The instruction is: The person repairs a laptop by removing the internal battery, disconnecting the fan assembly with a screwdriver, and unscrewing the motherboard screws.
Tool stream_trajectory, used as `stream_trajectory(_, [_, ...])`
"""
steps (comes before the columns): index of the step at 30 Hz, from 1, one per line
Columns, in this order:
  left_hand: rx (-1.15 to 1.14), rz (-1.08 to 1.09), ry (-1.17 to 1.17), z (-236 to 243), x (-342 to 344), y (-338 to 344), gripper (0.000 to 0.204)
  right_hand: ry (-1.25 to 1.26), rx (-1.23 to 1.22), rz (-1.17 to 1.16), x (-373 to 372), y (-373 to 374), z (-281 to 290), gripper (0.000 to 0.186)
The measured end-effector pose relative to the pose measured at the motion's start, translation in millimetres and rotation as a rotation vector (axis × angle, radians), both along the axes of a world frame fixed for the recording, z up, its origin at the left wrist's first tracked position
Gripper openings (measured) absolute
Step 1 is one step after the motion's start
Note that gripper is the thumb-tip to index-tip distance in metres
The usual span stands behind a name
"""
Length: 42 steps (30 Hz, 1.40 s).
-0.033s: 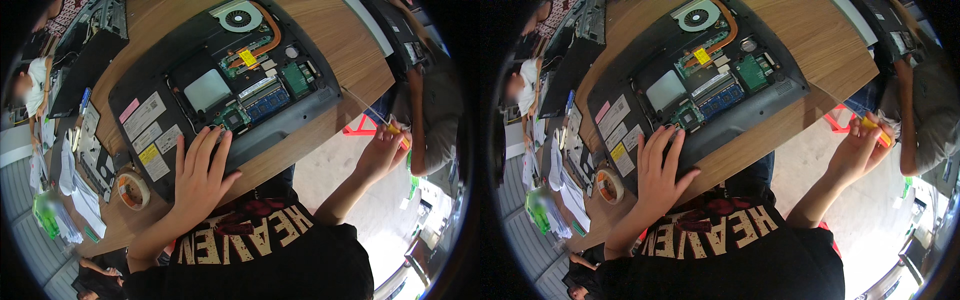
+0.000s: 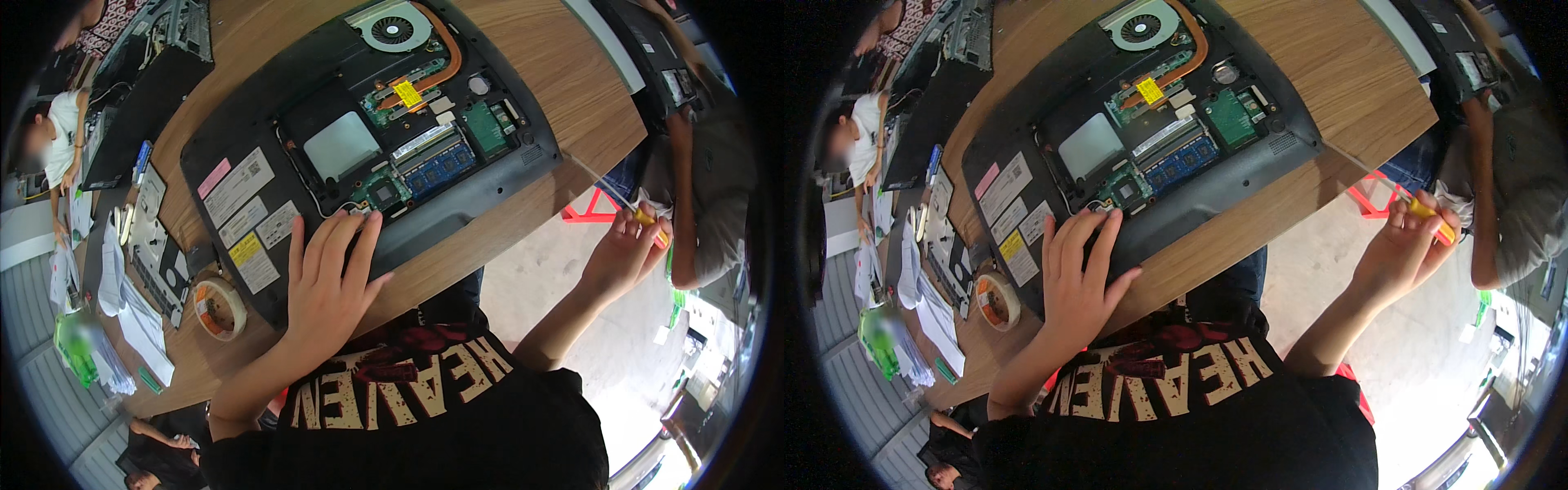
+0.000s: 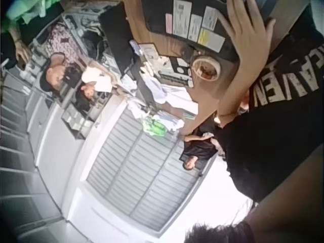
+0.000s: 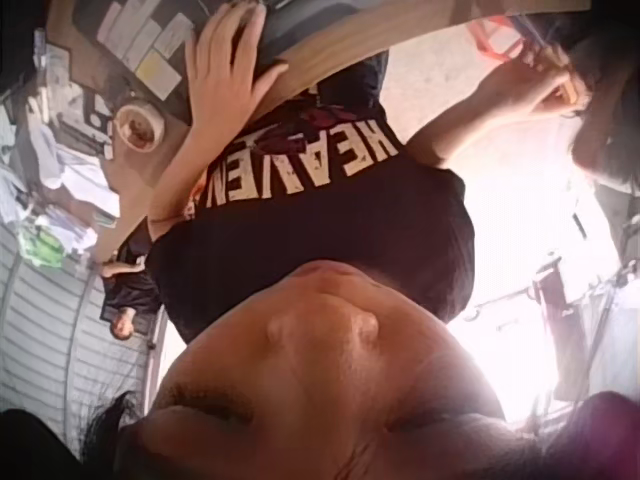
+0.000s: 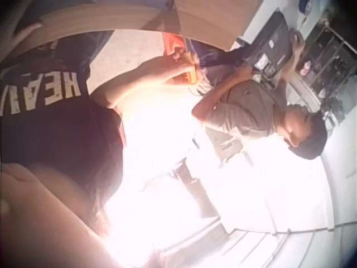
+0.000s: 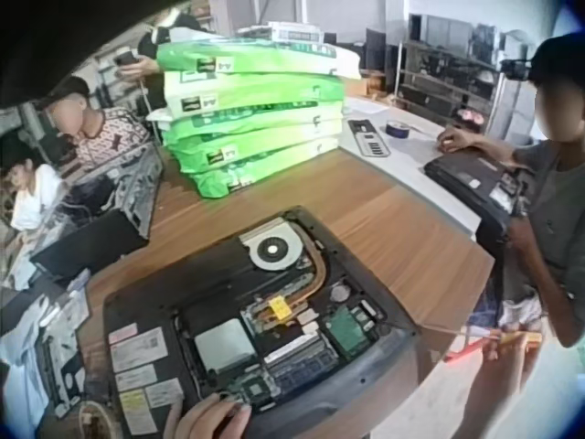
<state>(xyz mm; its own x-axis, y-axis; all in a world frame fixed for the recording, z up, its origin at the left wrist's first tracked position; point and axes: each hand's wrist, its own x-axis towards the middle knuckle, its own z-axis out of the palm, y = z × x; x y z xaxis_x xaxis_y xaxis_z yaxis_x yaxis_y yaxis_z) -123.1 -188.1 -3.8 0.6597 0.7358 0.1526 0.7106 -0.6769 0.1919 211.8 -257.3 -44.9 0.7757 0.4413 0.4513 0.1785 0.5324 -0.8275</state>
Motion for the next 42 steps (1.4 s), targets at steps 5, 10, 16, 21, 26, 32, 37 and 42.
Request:
stream_trajectory(5, [0.128,-0.016,-0.029,-1,1,3,0.065,0.166,0.023,0.062,4,-21,-5,0.019])
stream_trajectory(10, [0.113,-0.095,-0.111,3,-4,14,0.065,0.312,0.051,0.145,-1,-24,-14,0.017])
stream_trajectory(16, [0.053,-0.071,-0.219,-5,2,9,0.067,0.326,0.036,0.309,-6,-9,-12,0.014])
stream_trajectory(21, [-0.021,0.017,-0.168,-1,0,-4,0.069,0.212,-0.124,0.401,-35,16,-9,0.018])
stream_trajectory(26, [-0.099,0.012,-0.479,14,-31,-12,0.062,0.665,0.155,0.861,-32,13,5,0.028])
stream_trajectory(32, [0.134,0.259,-0.430,27,-121,-12,0.054,0.698,0.127,0.839,-22,24,-3,0.028])
stream_trajectory(37, [0.110,0.758,-0.364,24,-176,-37,0.060,0.630,0.086,0.744,-18,43,1,0.023])
stream_trajectory(42, [0.106,0.816,-0.452,8,-189,-38,0.049,0.590,0.085,0.842,-17,65,10,0.020])
